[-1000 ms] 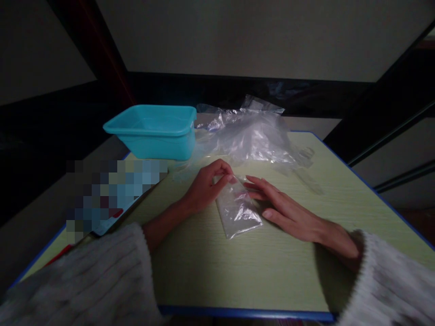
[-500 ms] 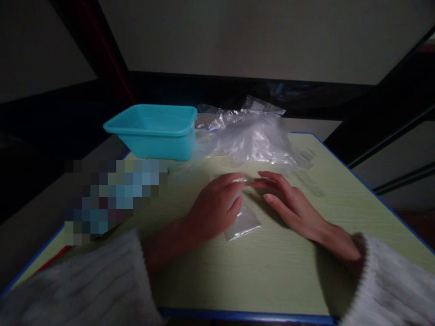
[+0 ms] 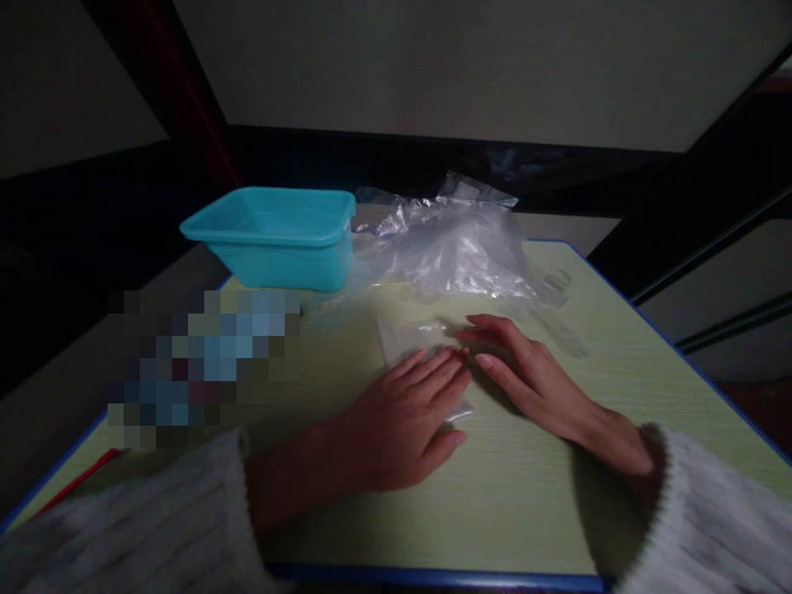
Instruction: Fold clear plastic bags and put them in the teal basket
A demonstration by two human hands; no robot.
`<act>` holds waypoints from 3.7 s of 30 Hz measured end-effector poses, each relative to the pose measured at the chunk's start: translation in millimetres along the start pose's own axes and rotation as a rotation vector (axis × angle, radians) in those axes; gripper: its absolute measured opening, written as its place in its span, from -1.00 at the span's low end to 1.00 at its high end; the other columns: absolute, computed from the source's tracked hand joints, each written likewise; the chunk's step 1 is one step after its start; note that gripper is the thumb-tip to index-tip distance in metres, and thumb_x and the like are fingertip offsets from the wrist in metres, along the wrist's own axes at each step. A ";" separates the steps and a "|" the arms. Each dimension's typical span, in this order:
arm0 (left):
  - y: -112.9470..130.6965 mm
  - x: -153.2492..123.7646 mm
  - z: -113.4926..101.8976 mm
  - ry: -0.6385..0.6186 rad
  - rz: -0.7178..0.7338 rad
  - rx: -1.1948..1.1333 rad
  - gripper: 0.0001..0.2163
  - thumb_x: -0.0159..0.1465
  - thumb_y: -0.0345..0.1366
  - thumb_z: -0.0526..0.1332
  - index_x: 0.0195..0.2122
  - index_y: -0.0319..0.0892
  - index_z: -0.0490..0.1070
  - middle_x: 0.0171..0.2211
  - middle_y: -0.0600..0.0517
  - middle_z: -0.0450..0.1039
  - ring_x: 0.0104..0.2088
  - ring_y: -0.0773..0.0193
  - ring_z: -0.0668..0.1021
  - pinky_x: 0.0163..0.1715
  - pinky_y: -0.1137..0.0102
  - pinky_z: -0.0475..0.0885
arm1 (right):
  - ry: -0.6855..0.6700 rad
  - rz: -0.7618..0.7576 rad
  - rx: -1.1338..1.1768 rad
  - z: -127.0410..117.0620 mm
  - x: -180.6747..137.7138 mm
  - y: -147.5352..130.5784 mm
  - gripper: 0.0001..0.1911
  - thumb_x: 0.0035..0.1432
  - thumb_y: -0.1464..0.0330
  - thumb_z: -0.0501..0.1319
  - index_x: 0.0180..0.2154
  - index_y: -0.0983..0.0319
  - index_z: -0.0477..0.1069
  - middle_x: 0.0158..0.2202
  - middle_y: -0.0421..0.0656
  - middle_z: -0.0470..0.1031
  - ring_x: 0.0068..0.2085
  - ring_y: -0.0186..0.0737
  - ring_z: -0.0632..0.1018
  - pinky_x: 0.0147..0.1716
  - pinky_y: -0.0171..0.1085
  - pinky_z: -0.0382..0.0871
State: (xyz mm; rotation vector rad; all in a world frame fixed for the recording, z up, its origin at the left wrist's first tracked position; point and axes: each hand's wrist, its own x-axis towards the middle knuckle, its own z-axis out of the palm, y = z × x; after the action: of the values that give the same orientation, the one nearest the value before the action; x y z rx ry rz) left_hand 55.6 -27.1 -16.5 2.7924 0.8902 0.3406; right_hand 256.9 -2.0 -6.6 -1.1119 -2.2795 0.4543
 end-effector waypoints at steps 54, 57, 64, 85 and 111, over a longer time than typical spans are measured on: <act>-22.7 4.6 -5.9 -0.106 -0.187 0.118 -0.41 0.27 -0.07 0.04 0.24 -0.27 -0.01 0.29 -0.18 -0.14 0.27 -0.06 -0.04 0.18 0.05 -0.06 | -0.102 -0.780 -0.450 -6.0 -8.4 -33.3 -0.56 0.29 0.52 -0.13 -0.51 0.28 0.41 -0.49 -0.14 0.48 -0.47 -0.27 0.39 -0.43 -0.25 0.24; -23.1 4.4 -5.1 -0.100 -0.188 0.110 -0.41 0.27 -0.06 0.05 0.23 -0.27 0.00 0.29 -0.19 -0.13 0.27 -0.06 -0.04 0.17 0.04 -0.05 | -0.105 -0.772 -0.470 -6.3 -8.2 -32.6 -0.55 0.29 0.52 -0.14 -0.49 0.28 0.42 -0.49 -0.14 0.48 -0.46 -0.27 0.40 -0.42 -0.25 0.25; -24.3 3.7 -3.4 -0.071 -0.174 0.107 -0.43 0.27 -0.07 0.04 0.23 -0.26 0.01 0.28 -0.18 -0.11 0.26 -0.05 -0.02 0.17 0.05 -0.05 | -0.105 -0.765 -0.459 -7.0 -8.4 -32.8 -0.54 0.30 0.52 -0.15 -0.47 0.30 0.44 -0.52 -0.14 0.45 -0.45 -0.26 0.43 -0.41 -0.26 0.27; -22.6 5.8 -8.5 -0.119 -0.190 0.098 -0.45 0.27 -0.11 0.04 0.23 -0.25 0.00 0.29 -0.20 -0.14 0.27 -0.04 -0.06 0.16 0.00 -0.01 | -0.072 -0.792 -0.512 -3.2 -8.8 -28.9 -0.62 0.27 0.54 -0.11 -0.40 0.30 0.45 -0.46 -0.11 0.50 -0.40 -0.28 0.46 -0.38 -0.26 0.33; -8.9 -6.1 -15.1 0.108 -0.090 0.209 -0.52 0.26 -0.14 0.02 0.06 -0.46 0.23 0.13 -0.33 0.22 0.15 -0.02 0.28 0.10 0.14 0.22 | -0.016 -0.752 -0.460 -1.8 -9.4 -25.6 -0.59 0.28 0.53 -0.12 -0.46 0.31 0.44 -0.54 -0.12 0.48 -0.46 -0.26 0.46 -0.45 -0.27 0.33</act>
State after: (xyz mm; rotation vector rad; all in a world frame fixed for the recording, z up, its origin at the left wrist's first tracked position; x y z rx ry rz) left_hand 41.8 -21.8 -5.3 2.9326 1.1330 0.4101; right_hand 247.1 -24.8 5.0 -0.3498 -2.6602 -0.3721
